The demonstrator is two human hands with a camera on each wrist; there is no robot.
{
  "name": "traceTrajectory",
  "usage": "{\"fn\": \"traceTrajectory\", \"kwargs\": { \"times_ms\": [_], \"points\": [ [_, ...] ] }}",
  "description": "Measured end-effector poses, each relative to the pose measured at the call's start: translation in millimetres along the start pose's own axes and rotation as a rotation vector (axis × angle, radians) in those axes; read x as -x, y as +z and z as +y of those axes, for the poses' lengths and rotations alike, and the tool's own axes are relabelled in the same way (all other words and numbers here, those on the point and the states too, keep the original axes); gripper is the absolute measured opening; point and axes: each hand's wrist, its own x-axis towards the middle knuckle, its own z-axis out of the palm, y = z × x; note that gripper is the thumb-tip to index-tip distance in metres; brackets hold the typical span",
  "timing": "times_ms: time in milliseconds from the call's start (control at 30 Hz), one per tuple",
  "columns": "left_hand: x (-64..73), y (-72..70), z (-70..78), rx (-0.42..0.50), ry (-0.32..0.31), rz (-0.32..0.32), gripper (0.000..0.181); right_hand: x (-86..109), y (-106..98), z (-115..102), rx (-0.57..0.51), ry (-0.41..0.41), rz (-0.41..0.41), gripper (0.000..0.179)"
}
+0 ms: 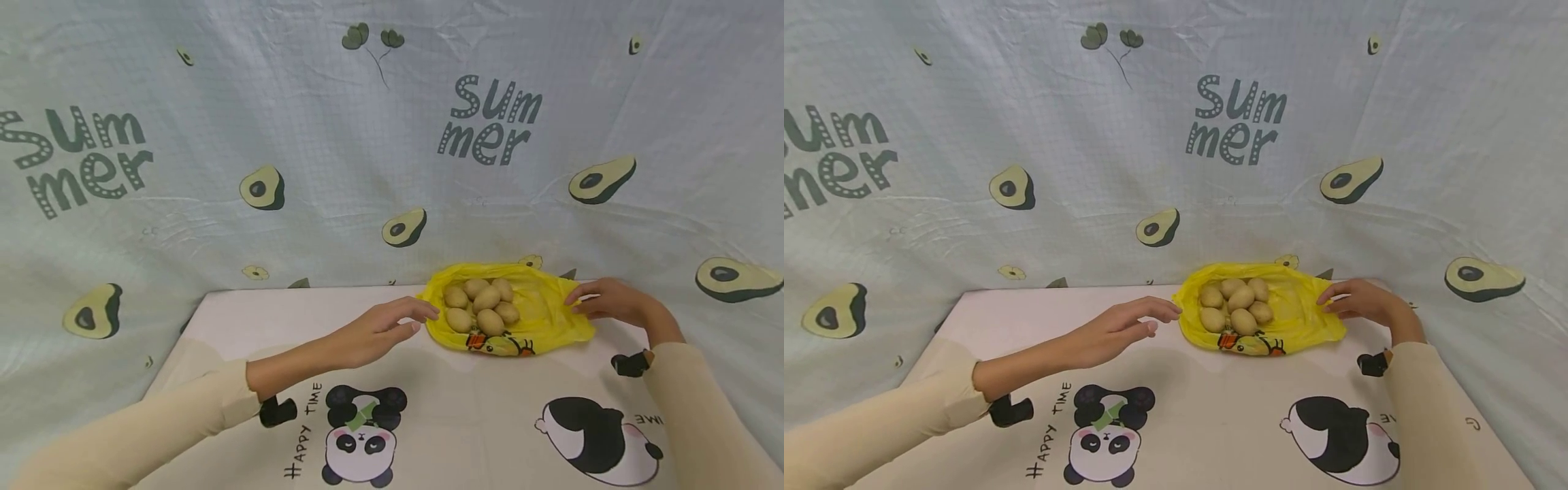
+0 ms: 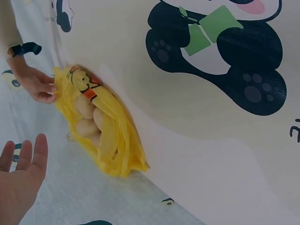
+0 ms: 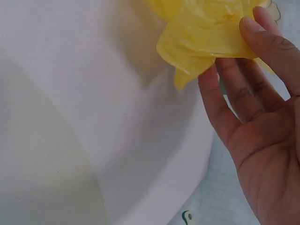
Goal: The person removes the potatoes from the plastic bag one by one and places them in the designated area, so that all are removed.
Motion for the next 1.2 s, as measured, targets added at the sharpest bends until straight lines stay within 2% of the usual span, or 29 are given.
{"fn": "traceTrajectory", "kwargs": {
  "times_ms": [67, 200, 367, 500, 700, 800, 1100, 1200],
  "points": [
    [-3.1, -0.3, -0.3, 0.013, 0.008, 0.005, 0.034, 0.9, 0.8, 2.9, 0.015, -0.004, 0.043, 0.037],
    [-7.3, -1.2, -1.3, 0.042, 0.003, 0.003, 0.034, -1.0, 3.7, 7.7, 0.033, -0.026, 0.078, 0.042],
    [-10.4, -1.5, -5.6, 0.068, -0.002, 0.016, 0.033, -5.8, 8.7, 11.4, -0.024, -0.065, 0.056, 0.05],
    [-15.8, -1.2, -6.8, 0.085, 0.003, 0.018, 0.033, -7.6, 9.5, 11.7, -0.022, -0.078, 0.044, 0.057],
    [-26.3, 2.1, -10.7, 0.094, -0.002, 0.008, 0.033, -8.8, 11.5, 13.1, -0.052, -0.045, 0.013, 0.061],
    [-33.8, 2.5, -14.0, 0.076, 0.003, 0.011, 0.034, -8.1, 13.0, 16.0, -0.052, -0.033, 0.027, 0.062],
    [-51.2, 3.2, -30.1, 0.064, 0.011, 0.031, 0.033, -10.0, 14.5, 18.7, 0.168, -0.009, 0.106, 0.057],
    [-55.3, 4.4, -31.1, 0.057, 0.014, 0.031, 0.033, -9.1, 13.6, 20.6, 0.195, -0.017, 0.106, 0.058]
  ]
}}
